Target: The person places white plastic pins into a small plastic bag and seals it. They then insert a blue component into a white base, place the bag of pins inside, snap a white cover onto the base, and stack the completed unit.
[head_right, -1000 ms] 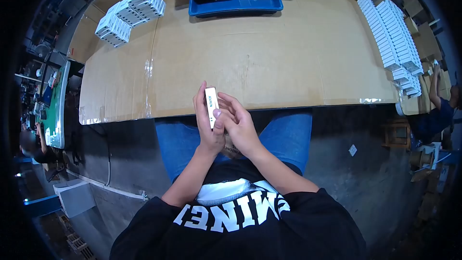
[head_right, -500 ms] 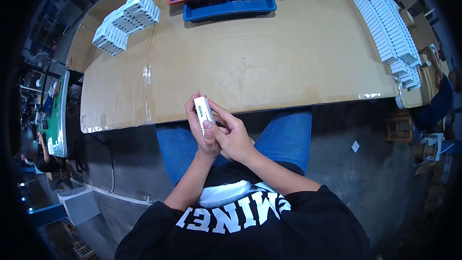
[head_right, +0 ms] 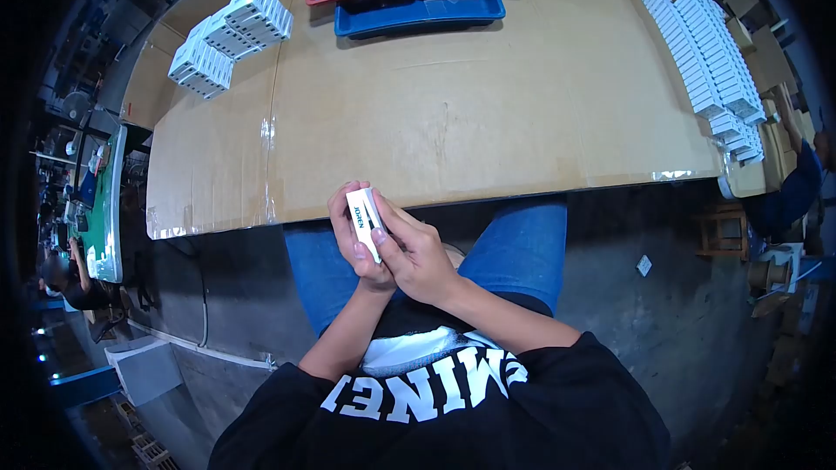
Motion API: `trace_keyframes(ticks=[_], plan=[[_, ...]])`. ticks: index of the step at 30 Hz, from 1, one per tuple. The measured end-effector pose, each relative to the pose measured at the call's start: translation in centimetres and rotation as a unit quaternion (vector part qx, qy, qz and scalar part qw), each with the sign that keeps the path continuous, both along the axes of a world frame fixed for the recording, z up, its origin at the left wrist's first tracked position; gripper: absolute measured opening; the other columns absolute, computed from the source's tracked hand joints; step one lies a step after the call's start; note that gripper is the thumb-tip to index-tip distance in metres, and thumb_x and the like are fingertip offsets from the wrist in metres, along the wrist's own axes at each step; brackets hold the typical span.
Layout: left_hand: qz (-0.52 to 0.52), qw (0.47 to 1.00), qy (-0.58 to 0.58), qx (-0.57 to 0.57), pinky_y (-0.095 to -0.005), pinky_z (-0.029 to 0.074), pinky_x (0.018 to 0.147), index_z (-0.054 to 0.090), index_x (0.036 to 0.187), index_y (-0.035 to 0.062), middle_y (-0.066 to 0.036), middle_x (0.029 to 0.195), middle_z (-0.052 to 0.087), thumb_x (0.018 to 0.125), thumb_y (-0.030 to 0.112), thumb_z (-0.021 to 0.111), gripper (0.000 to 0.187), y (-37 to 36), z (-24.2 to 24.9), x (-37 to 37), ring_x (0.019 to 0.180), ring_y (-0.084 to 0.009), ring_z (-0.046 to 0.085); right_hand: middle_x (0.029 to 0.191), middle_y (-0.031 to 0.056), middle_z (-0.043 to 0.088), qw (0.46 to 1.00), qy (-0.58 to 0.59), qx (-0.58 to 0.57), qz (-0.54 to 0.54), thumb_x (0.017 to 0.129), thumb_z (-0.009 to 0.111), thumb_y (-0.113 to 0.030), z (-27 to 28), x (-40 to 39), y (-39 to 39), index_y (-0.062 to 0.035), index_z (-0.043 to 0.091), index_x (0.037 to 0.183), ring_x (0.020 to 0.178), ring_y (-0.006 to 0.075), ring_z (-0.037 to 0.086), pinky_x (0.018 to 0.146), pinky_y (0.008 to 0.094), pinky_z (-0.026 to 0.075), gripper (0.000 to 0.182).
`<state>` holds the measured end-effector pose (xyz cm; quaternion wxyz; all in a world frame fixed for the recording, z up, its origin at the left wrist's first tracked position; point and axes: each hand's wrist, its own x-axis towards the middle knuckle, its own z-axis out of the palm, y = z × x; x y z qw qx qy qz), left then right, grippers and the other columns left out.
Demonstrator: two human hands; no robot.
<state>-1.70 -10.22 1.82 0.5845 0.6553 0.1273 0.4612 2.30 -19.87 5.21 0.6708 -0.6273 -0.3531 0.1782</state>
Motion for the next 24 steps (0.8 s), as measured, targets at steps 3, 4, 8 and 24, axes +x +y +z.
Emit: trace_keyframes(ticks=[3,4,8,24], plan=[[0.001,1.000,-0.007,-0.004,-0.0443,0.043,0.106,0.048,0.136,-0.0075,-0.021,0.131,0.049,0.090,0.063,0.041,0.084,0.0,-0.1,0.0,0.121,-0.0308,0.053,0.146,0.0288,0.057,1.000,-0.006,-0.002,0.010,0.108,0.052,-0.017,0.3,-0.1,0.0,0.0070,0.046,0.151,0.132,0.0341,0.062,0.108,0.0367,0.048,0.050],[0.000,1.000,-0.015,-0.005,-0.0452,0.044,0.104,0.049,0.134,-0.0076,-0.022,0.130,0.049,0.090,0.060,0.041,0.081,0.0,-0.1,0.0,0.119,-0.0319,0.053,0.146,0.0285,0.057,1.000,0.010,-0.007,0.016,0.109,0.051,-0.017,0.6,0.0,-0.1,0.0068,0.046,0.152,0.132,0.0339,0.062,0.108,0.0366,0.048,0.049],[-0.011,0.999,-0.025,-0.032,-0.0449,0.043,0.105,0.048,0.134,-0.0078,-0.023,0.131,0.048,0.090,0.061,0.041,0.082,0.1,-0.7,0.1,0.120,-0.0322,0.053,0.145,0.0258,0.059,1.000,0.000,-0.005,0.003,0.109,0.051,-0.017,0.2,-0.1,0.1,0.0065,0.046,0.152,0.129,0.0316,0.063,0.107,0.0359,0.048,0.049],[-0.284,0.855,0.105,-0.422,-0.0427,0.047,0.111,0.031,0.160,0.0059,-0.017,0.147,0.052,0.103,0.075,0.024,0.090,-0.3,3.4,0.6,0.134,-0.0294,0.056,0.161,0.0215,0.039,0.947,-0.298,-0.112,0.036,0.074,0.084,-0.039,1.2,5.6,-3.3,-0.0125,0.054,0.150,0.145,0.0410,0.044,0.117,0.0683,0.031,0.087]])
